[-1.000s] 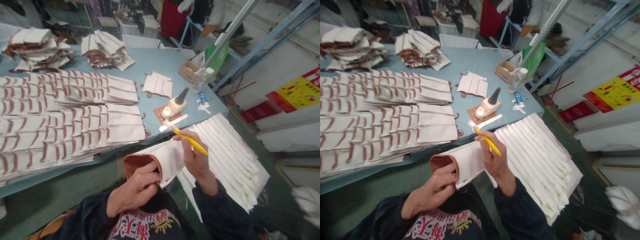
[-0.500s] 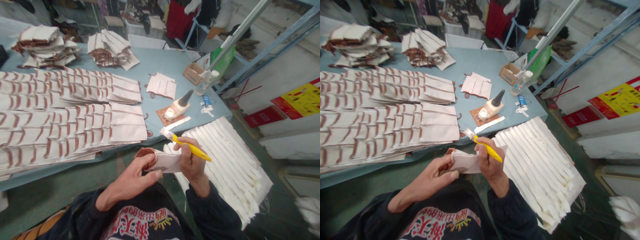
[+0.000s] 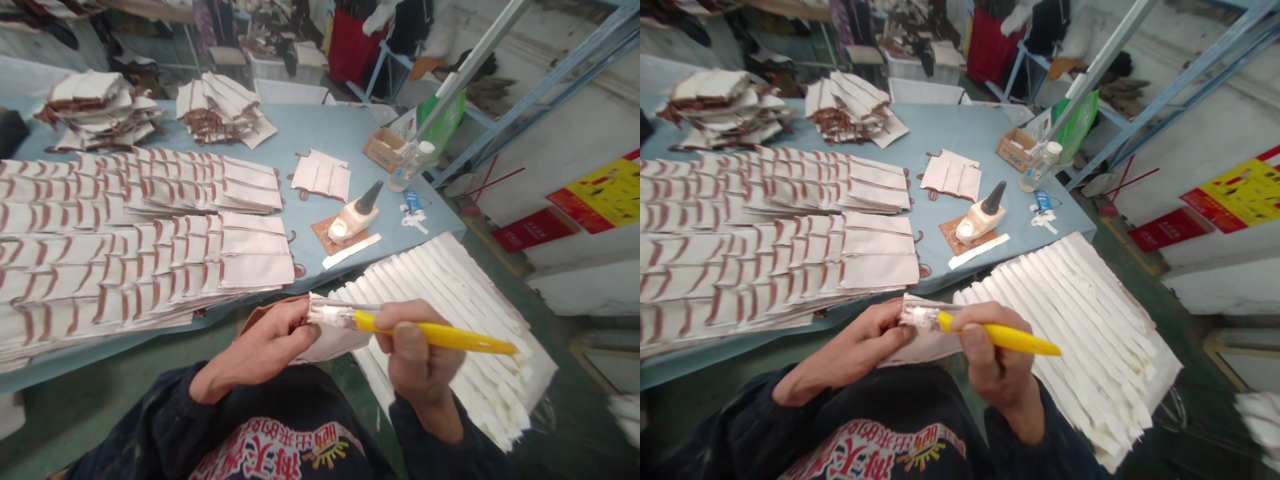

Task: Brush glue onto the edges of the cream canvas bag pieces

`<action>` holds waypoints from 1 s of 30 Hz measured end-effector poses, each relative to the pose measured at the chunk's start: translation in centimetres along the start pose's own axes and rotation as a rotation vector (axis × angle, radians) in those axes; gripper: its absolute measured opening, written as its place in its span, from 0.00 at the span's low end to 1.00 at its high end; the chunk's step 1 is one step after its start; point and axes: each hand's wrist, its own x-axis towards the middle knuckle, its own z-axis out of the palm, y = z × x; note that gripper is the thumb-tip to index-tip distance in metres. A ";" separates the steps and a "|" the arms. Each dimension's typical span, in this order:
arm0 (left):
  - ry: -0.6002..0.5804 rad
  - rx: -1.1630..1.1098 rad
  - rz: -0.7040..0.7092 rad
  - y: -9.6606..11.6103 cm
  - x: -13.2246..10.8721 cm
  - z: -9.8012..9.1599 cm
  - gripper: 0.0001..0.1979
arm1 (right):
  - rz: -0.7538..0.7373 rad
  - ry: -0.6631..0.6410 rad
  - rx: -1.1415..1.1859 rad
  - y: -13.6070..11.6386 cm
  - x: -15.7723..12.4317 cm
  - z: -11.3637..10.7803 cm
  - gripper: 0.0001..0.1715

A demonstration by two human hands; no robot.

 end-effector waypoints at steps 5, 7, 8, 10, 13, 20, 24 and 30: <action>0.000 -0.201 -0.080 0.2 -0.3 0.3 0.12 | -0.077 0.098 -0.008 0.3 0.3 0.9 0.15; -0.007 -0.266 -0.104 0.1 -0.5 0.5 0.10 | -0.075 0.108 -0.007 0.2 0.0 0.8 0.15; -0.022 -0.293 -0.116 0.1 -0.6 0.5 0.09 | -0.067 0.082 -0.017 0.1 -0.1 0.7 0.14; -0.059 -0.344 -0.140 0.0 -0.7 0.6 0.09 | -0.060 0.006 -0.065 0.2 -0.4 0.6 0.12; -0.056 -0.397 -0.146 -0.3 -0.7 0.6 0.09 | -0.092 -0.009 -0.117 0.3 -0.5 0.6 0.12; -0.025 -0.432 -0.191 -0.8 -1.2 1.0 0.11 | -0.150 -0.063 -0.194 0.1 -0.1 1.0 0.13; 0.024 -0.469 -0.153 -1.0 -1.5 1.3 0.12 | -0.221 -0.053 -0.248 0.5 -0.6 0.6 0.13; 0.066 -0.509 -0.189 -1.7 -1.4 1.5 0.13 | -0.351 0.077 -0.239 -0.9 -1.2 0.1 0.16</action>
